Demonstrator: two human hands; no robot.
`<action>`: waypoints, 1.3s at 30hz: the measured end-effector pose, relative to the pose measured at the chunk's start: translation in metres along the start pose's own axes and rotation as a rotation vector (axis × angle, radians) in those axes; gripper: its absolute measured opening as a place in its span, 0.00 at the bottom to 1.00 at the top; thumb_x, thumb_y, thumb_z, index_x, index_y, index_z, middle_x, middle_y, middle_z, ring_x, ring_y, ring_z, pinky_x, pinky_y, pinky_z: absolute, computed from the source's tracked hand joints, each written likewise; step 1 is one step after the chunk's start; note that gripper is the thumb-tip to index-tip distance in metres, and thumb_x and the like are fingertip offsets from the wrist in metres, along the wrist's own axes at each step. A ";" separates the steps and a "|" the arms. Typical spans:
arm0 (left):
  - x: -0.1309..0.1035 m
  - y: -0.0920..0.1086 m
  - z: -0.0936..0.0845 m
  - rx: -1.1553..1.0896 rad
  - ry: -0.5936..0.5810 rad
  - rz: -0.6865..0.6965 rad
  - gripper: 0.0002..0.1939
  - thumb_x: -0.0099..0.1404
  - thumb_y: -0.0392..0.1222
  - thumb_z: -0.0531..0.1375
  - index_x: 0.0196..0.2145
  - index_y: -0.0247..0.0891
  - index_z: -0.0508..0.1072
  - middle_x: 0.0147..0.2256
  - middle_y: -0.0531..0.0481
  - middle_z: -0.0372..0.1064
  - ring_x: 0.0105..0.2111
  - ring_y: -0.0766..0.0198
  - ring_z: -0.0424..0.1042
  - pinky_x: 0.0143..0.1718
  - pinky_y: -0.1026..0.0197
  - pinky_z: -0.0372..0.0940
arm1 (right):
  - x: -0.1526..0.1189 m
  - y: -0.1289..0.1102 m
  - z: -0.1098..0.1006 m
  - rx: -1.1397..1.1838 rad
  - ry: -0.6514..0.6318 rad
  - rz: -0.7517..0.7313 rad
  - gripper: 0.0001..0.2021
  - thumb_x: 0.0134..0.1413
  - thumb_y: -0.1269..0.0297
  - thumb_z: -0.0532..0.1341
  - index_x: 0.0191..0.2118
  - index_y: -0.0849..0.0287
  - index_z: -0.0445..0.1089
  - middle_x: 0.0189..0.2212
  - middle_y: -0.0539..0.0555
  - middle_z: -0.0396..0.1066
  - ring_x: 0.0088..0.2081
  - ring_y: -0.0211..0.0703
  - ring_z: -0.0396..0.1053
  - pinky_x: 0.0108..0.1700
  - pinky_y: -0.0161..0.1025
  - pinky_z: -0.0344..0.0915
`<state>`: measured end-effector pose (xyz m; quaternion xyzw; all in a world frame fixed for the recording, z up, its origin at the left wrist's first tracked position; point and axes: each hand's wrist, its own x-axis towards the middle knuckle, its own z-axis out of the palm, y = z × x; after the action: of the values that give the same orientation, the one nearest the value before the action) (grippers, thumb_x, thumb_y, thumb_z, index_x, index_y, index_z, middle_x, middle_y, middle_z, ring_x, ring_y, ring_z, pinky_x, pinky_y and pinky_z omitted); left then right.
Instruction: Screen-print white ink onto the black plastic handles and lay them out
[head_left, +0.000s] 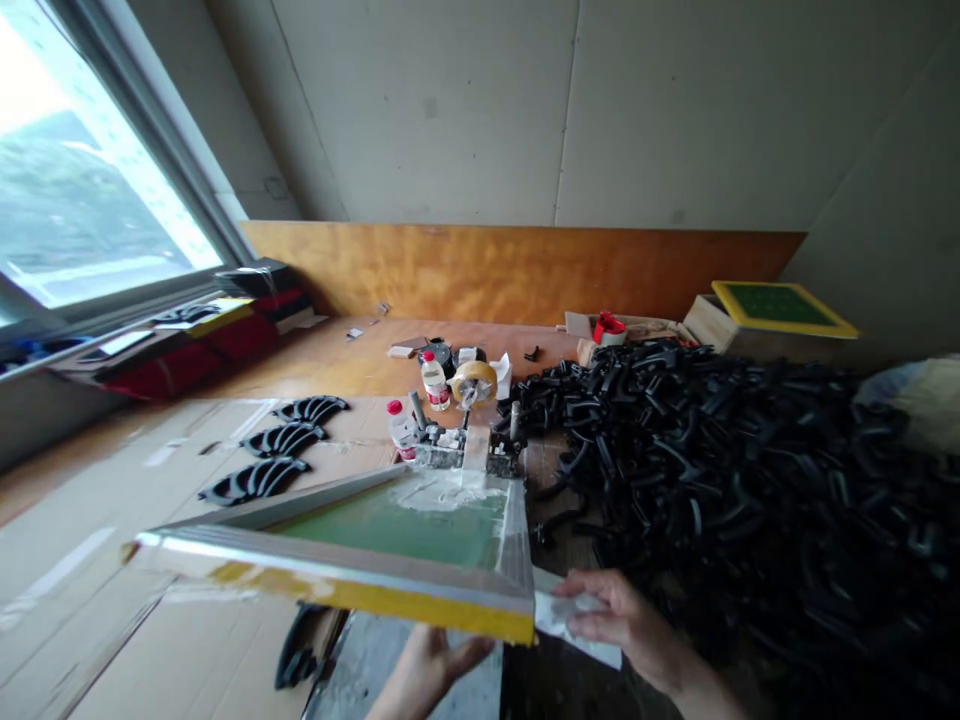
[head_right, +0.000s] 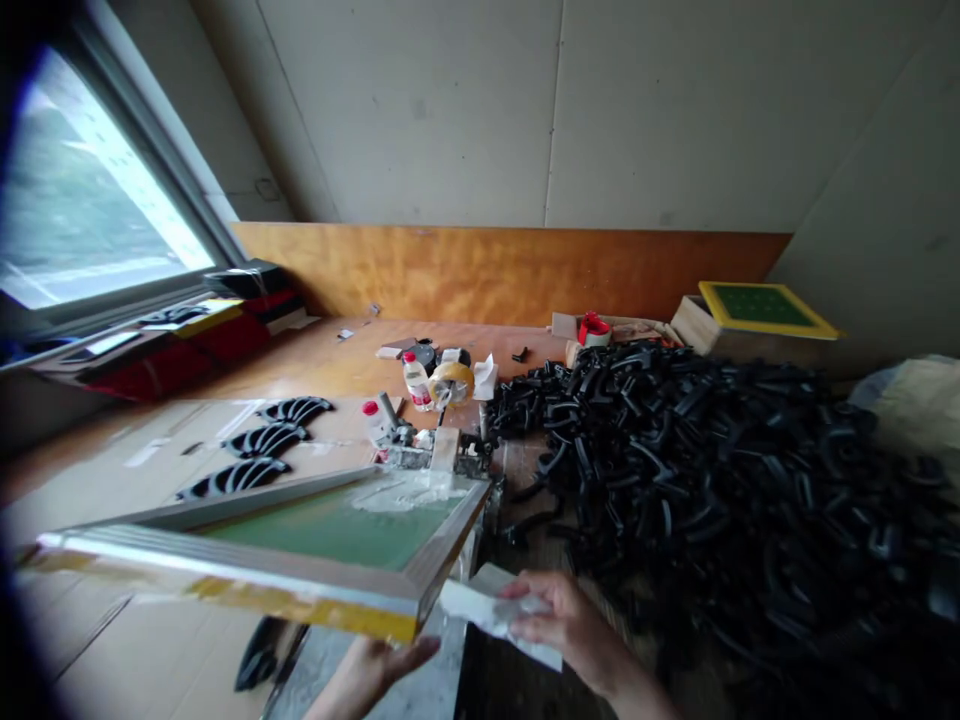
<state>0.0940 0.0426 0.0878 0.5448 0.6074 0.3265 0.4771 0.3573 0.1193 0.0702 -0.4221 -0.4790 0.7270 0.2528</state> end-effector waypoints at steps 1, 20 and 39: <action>0.005 -0.008 -0.001 0.021 -0.067 0.005 0.24 0.50 0.49 0.71 0.44 0.43 0.75 0.47 0.46 0.73 0.53 0.45 0.67 0.57 0.45 0.61 | -0.004 0.003 0.017 -0.021 -0.059 0.019 0.17 0.36 0.61 0.71 0.38 0.56 0.78 0.34 0.53 0.76 0.36 0.45 0.71 0.39 0.39 0.63; -0.006 -0.062 -0.133 -0.354 -0.223 0.190 0.07 0.54 0.39 0.65 0.21 0.37 0.76 0.45 0.42 0.75 0.42 0.56 0.74 0.40 0.59 0.67 | 0.030 0.022 0.187 -0.279 0.252 -0.398 0.37 0.44 0.57 0.72 0.61 0.49 0.63 0.61 0.56 0.63 0.59 0.50 0.63 0.59 0.48 0.62; -0.020 -0.051 -0.114 -0.545 0.266 0.260 0.11 0.62 0.42 0.61 0.42 0.41 0.66 0.46 0.46 0.72 0.43 0.60 0.74 0.40 0.56 0.70 | 0.089 0.071 0.222 0.205 0.513 -0.268 0.15 0.44 0.58 0.68 0.38 0.60 0.75 0.32 0.53 0.77 0.33 0.45 0.74 0.34 0.38 0.70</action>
<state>-0.0312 0.0275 0.0833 0.4224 0.4801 0.6037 0.4761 0.1238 0.0517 0.0133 -0.4973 -0.3749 0.6014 0.5004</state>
